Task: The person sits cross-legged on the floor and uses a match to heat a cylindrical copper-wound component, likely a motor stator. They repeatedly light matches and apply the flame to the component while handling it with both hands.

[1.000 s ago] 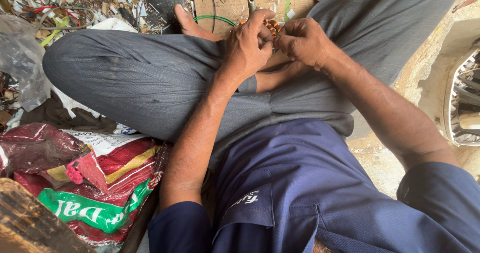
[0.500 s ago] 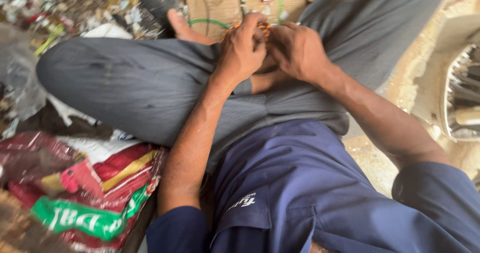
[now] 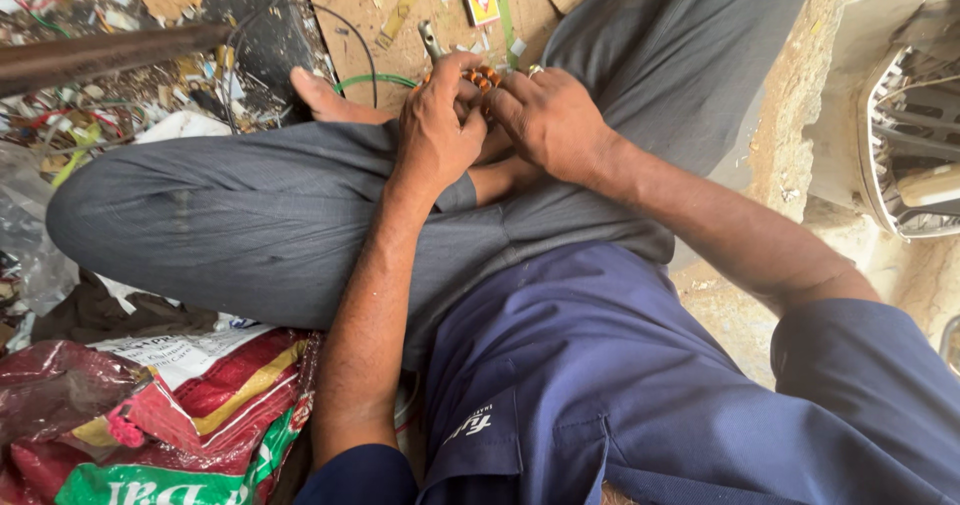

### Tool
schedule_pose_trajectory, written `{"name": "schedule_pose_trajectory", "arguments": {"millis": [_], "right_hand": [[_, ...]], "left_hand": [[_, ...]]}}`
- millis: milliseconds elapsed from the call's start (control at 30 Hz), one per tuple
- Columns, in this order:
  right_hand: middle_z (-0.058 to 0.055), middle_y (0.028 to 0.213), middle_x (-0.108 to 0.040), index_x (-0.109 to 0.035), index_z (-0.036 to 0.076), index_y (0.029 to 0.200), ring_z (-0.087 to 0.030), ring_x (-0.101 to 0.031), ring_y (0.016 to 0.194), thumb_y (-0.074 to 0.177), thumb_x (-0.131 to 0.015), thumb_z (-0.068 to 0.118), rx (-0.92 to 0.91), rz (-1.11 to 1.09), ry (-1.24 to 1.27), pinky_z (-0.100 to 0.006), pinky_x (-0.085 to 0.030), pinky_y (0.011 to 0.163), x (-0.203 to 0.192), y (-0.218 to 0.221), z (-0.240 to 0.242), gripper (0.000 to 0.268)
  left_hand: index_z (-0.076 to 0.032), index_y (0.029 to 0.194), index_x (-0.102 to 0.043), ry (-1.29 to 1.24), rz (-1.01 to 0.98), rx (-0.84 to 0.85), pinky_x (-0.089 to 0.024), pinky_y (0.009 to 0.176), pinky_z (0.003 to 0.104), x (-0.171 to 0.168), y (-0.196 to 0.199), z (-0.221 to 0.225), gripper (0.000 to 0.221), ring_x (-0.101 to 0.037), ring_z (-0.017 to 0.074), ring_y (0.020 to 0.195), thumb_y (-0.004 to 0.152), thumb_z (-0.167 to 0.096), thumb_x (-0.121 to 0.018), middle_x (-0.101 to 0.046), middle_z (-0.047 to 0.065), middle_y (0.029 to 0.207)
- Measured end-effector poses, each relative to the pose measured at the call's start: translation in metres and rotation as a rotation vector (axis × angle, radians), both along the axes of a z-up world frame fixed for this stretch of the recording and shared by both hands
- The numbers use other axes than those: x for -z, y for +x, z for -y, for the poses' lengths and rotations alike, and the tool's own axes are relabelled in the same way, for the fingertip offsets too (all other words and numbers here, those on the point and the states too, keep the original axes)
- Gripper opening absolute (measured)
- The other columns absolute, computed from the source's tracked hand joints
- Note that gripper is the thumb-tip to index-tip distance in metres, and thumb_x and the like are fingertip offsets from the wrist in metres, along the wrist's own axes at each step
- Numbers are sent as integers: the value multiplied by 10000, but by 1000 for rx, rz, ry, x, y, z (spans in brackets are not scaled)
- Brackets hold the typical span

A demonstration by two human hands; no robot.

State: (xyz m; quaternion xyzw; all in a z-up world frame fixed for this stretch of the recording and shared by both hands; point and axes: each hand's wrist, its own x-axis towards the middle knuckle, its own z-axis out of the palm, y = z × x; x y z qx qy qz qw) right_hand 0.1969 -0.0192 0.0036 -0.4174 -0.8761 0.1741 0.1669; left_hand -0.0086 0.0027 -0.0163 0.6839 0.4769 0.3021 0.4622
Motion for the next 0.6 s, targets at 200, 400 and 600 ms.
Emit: {"name": "schedule_pose_trajectory", "arguments": {"millis": [200,400,600], "right_hand": [[-144,884,-666,-664,30,982,-355,-669,840,877,-732,103,275,-214,-426,-458,-546,713,12,-5,-11,145],[-151,924,-674,-722,27,1004,-327,-695,822,861,-758,42,324,-264,-400,-418,-559,719,0,2,-11,148],[-129,984,-690,-776,87,1105,-325,-688,853,874,-768,20,173,-155,-211,-421,-561,729,-15,-4,-2,241]], "left_hand": [[-99,1292,-544,56,-9,3,-534,748,438,5,1,0,458,-687,276,742,871,27,-675,-706,70,841],[-94,1280,-540,42,6,-14,-537,754,426,6,-3,2,444,-715,267,761,870,24,-664,-713,60,823],[-90,1281,-542,5,-12,-1,-549,776,414,5,-1,0,420,-722,241,756,894,14,-668,-711,39,818]]}}
